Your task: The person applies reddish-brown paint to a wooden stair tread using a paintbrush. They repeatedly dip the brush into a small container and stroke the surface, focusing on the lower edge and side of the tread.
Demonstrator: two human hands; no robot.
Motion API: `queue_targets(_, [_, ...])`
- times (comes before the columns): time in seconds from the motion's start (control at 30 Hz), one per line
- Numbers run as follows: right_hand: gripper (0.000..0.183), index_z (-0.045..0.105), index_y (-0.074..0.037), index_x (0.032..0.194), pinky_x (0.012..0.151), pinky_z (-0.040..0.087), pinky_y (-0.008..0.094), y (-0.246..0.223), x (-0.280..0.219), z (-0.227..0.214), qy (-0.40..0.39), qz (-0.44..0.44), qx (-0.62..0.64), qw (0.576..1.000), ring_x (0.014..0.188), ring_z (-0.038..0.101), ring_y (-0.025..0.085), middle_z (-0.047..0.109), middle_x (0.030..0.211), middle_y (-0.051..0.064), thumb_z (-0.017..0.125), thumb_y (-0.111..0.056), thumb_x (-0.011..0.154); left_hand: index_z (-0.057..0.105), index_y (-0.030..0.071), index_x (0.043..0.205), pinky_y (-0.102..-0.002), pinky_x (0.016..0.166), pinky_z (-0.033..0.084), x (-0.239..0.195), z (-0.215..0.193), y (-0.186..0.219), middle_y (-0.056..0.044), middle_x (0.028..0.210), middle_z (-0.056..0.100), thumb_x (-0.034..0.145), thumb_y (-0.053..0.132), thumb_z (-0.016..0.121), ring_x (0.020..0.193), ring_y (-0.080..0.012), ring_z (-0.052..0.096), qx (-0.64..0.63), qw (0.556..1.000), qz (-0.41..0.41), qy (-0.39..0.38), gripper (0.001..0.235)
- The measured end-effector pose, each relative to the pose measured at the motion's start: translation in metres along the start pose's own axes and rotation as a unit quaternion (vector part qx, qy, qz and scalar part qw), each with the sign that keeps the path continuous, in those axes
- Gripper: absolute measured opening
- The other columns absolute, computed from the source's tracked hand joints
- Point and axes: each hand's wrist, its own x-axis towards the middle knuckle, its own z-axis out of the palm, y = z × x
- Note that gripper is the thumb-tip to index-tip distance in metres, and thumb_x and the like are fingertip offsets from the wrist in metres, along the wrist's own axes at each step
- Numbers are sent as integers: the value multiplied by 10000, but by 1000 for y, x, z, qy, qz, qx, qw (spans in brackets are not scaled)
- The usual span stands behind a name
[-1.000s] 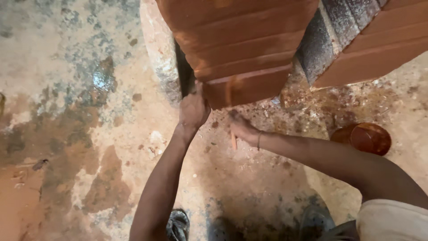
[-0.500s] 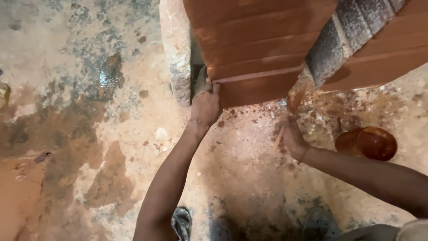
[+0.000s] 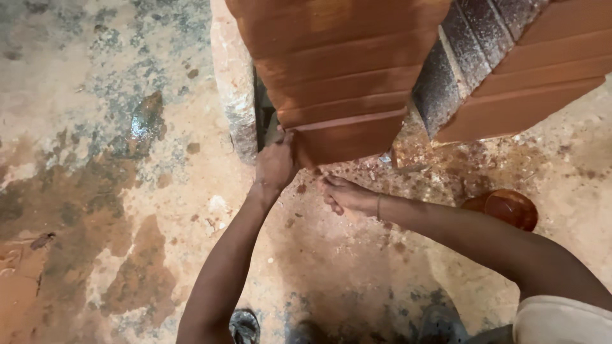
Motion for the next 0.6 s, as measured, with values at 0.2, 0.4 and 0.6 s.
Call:
queue_targets(0.2, [229,453,-160,1114,501,411,227,14,-21,-31,124,-46,77,988,568,401,98,406,715,-28,432,-387,1088,551,29,1415,-543,819,576,0,1,3,-302,1421,538,861,97,594,868,-469,700,3,1000,-11,3,560])
queue_targets(0.4, [202,477,-169,1161,494,435,281,82,-44,-96,287,-91,187,935,594,424,137,442,769,23,441,-354,1090,560,14,1384,-531,816,583,2,2,3,-306,1419,538,847,108,620,877,-459,703,9,1000,-1,2,548])
queue_targets(0.6, [130,475,-118,1147,561,523,314,65,-38,-110,364,-104,170,910,678,507,161,511,852,46,472,-220,1067,509,-4,1393,-517,801,596,10,4,4,-310,1409,547,829,122,648,871,-446,710,39,999,-3,-1,594])
